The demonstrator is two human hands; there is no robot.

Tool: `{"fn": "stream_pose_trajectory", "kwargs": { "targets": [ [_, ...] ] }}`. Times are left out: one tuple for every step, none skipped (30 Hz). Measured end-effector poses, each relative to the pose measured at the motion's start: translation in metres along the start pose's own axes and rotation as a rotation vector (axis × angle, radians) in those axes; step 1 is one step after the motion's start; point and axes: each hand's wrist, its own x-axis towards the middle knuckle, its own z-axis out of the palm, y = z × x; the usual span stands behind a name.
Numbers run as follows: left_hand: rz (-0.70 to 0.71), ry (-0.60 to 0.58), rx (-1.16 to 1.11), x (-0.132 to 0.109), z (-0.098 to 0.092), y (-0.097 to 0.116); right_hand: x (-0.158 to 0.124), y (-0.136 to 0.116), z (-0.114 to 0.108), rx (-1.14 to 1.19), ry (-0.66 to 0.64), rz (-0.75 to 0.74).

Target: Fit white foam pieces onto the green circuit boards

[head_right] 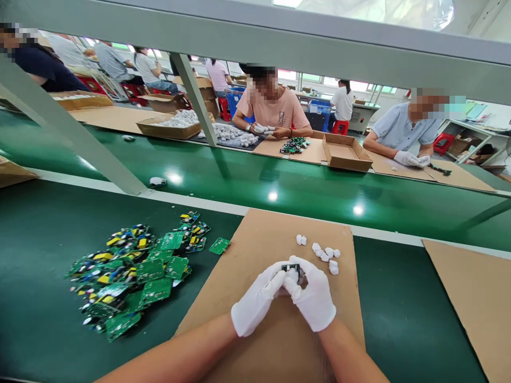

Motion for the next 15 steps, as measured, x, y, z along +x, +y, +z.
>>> {"fn": "stream_pose_trajectory", "kwargs": {
  "targets": [
    [-0.043,-0.034,-0.087,0.002,-0.001,-0.002,0.000,0.003,-0.001,-0.017,-0.020,-0.027],
    [-0.080,-0.070,-0.178,0.004,-0.002,-0.004,0.001,0.005,-0.002,-0.026,-0.045,-0.071],
    [-0.107,-0.097,-0.255,0.007,-0.002,-0.005,0.001,0.007,-0.004,-0.038,-0.058,-0.132],
    [-0.121,-0.111,-0.311,0.008,-0.003,-0.006,0.001,0.009,-0.005,-0.063,-0.046,-0.207],
    [-0.126,-0.113,-0.349,0.010,-0.003,-0.007,0.002,0.010,-0.007,-0.112,-0.010,-0.291],
    [-0.131,-0.113,-0.371,0.011,-0.003,-0.008,0.003,0.010,-0.008,-0.187,0.043,-0.373],
    [-0.138,-0.110,-0.382,0.012,-0.003,-0.008,0.004,0.010,-0.009,-0.277,0.100,-0.450],
    [-0.152,-0.106,-0.387,0.012,-0.003,-0.009,0.004,0.009,-0.009,-0.368,0.155,-0.517],
    [-0.173,-0.102,-0.389,0.012,-0.003,-0.009,0.006,0.007,-0.009,-0.441,0.198,-0.576],
    [-0.197,-0.093,-0.393,0.012,-0.003,-0.010,0.007,0.006,-0.009,-0.488,0.229,-0.625],
    [-0.219,-0.075,-0.400,0.012,-0.003,-0.011,0.008,0.004,-0.008,-0.511,0.247,-0.665],
    [-0.232,-0.050,-0.407,0.011,-0.002,-0.012,0.010,0.002,-0.007,-0.523,0.249,-0.698],
    [-0.236,-0.024,-0.411,0.011,-0.002,-0.014,0.011,0.001,-0.006,-0.533,0.229,-0.720],
    [-0.231,-0.001,-0.406,0.010,-0.001,-0.014,0.012,0.000,-0.006,-0.547,0.188,-0.734],
    [-0.221,0.015,-0.389,0.009,-0.001,-0.015,0.012,0.000,-0.005,-0.562,0.137,-0.735]
  ]
}}
